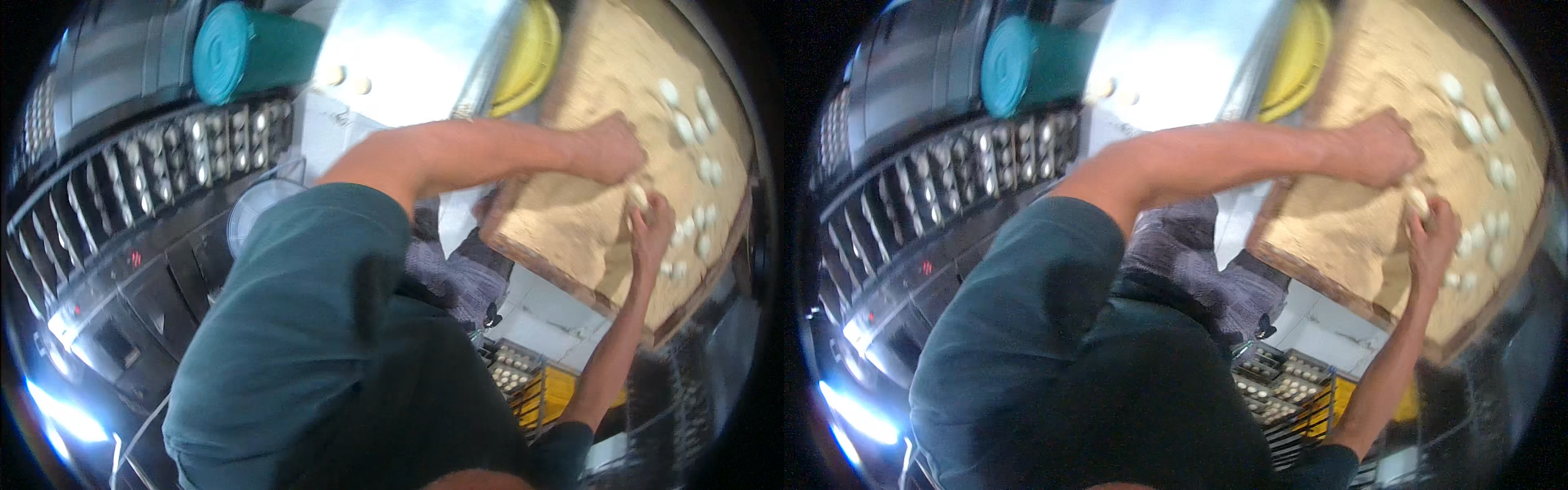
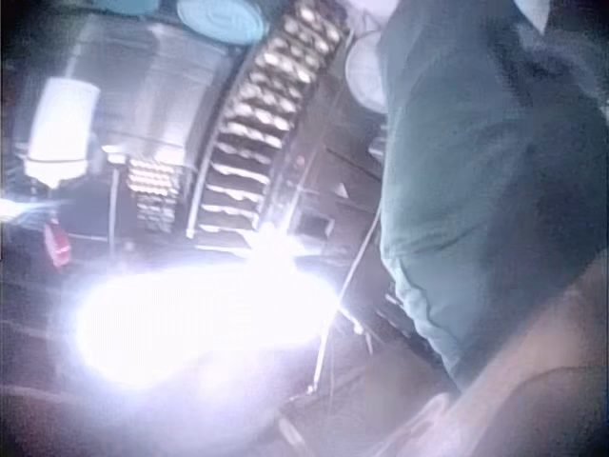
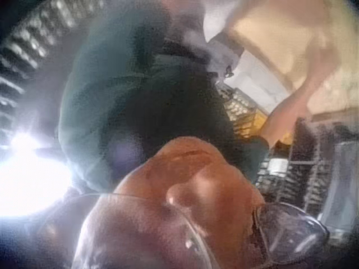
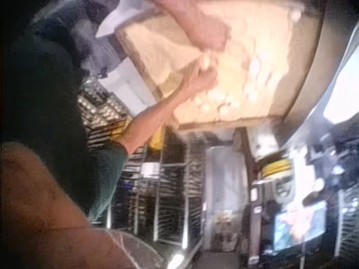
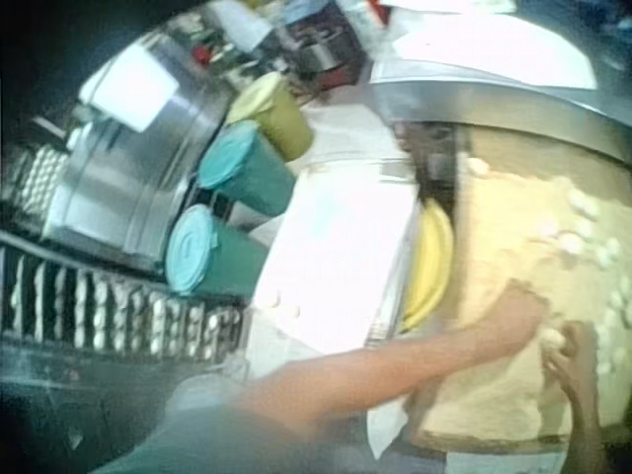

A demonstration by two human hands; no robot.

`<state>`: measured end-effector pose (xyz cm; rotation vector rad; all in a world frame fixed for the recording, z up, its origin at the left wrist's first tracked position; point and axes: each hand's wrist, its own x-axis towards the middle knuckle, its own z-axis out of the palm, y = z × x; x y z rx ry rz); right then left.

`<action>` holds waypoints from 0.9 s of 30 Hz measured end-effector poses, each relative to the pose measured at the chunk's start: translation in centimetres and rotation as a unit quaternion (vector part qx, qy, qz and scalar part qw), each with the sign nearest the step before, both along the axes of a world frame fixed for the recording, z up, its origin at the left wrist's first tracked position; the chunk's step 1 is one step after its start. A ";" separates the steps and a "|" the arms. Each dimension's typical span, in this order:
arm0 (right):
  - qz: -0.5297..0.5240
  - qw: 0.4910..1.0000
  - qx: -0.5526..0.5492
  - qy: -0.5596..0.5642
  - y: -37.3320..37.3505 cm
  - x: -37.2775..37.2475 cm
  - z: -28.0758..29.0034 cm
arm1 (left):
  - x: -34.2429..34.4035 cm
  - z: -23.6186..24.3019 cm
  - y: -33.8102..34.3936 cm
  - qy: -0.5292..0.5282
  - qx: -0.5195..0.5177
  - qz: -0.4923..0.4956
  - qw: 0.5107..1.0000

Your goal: The person uses a mechanical dough divider to portion dough, sprays water on a tray of dough balls, and then coats individual dough balls in flour or crumbs before placing them onto a baking sheet.

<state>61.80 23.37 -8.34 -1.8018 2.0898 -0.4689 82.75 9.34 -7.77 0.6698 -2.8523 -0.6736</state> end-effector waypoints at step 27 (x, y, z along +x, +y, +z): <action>0.076 0.974 0.157 -0.142 -8.3 41.6 -4.6 | 42.5 -6.1 -3.4 -0.137 0.136 0.159 0.968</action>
